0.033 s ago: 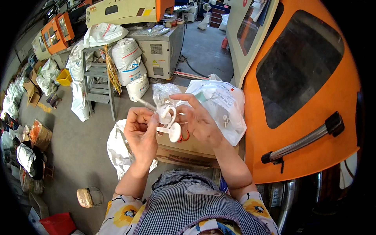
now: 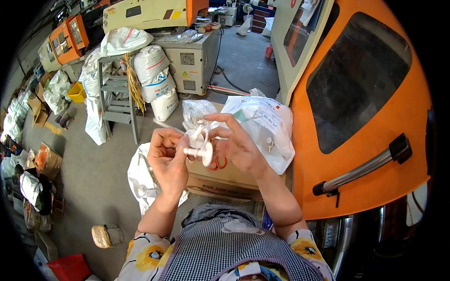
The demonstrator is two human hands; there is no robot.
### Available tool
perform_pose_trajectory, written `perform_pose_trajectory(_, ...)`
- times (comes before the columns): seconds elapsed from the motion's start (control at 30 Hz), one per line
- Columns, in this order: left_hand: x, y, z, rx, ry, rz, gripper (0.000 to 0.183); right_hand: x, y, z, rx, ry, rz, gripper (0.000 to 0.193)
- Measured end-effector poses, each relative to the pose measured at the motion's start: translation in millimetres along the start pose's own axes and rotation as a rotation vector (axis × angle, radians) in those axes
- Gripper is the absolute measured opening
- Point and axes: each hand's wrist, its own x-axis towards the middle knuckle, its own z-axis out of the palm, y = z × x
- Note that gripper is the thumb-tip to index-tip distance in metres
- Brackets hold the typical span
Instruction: The person operates a plastic injection molding machine, retrieves white plastic components, and assembles them by hand. They repeatedly open the machine door, insert small parts into the mold, and then remove and inspect the finished assemblies.
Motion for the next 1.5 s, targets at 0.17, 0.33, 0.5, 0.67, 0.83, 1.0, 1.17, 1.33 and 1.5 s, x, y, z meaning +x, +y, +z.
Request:
perform_pose_trajectory(0.17,-3,-1,3,0.07,0.02,0.027,0.009,-10,6,12,-0.337,0.137,-0.073,0.049)
perform_pose_trajectory(0.33,1,-6,2,-0.083,-0.002,-0.107,0.007,-7,11,10,-0.52,0.282,-0.208,0.032)
perform_pose_trajectory(0.5,8,-12,-7,-0.537,-0.101,-0.418,0.012,-7,6,7,-0.856,0.391,-0.329,0.016)
perform_pose_trajectory(0.67,10,-21,-11,-0.675,-0.007,-0.667,0.011,-5,6,6,-0.944,0.38,-0.389,0.014)
perform_pose_trajectory(0.83,12,-22,-13,-0.726,-0.055,-0.724,0.01,-3,10,3,-0.776,0.362,-0.293,0.011)
perform_pose_trajectory(1.0,11,-18,-12,-0.592,-0.078,-0.716,0.011,-3,13,2,-0.651,0.378,-0.218,0.01)
perform_pose_trajectory(1.17,2,-19,-17,-0.265,-0.146,-0.567,0.015,1,15,-1,-0.642,0.444,-0.272,0.013)
perform_pose_trajectory(1.33,-9,-22,-40,0.079,-0.411,-0.49,0.018,8,18,0,-0.688,0.468,-0.289,0.013)
perform_pose_trajectory(1.5,-13,-26,-56,0.088,-0.4,-0.469,0.02,19,22,10,-0.737,0.416,-0.268,0.014)
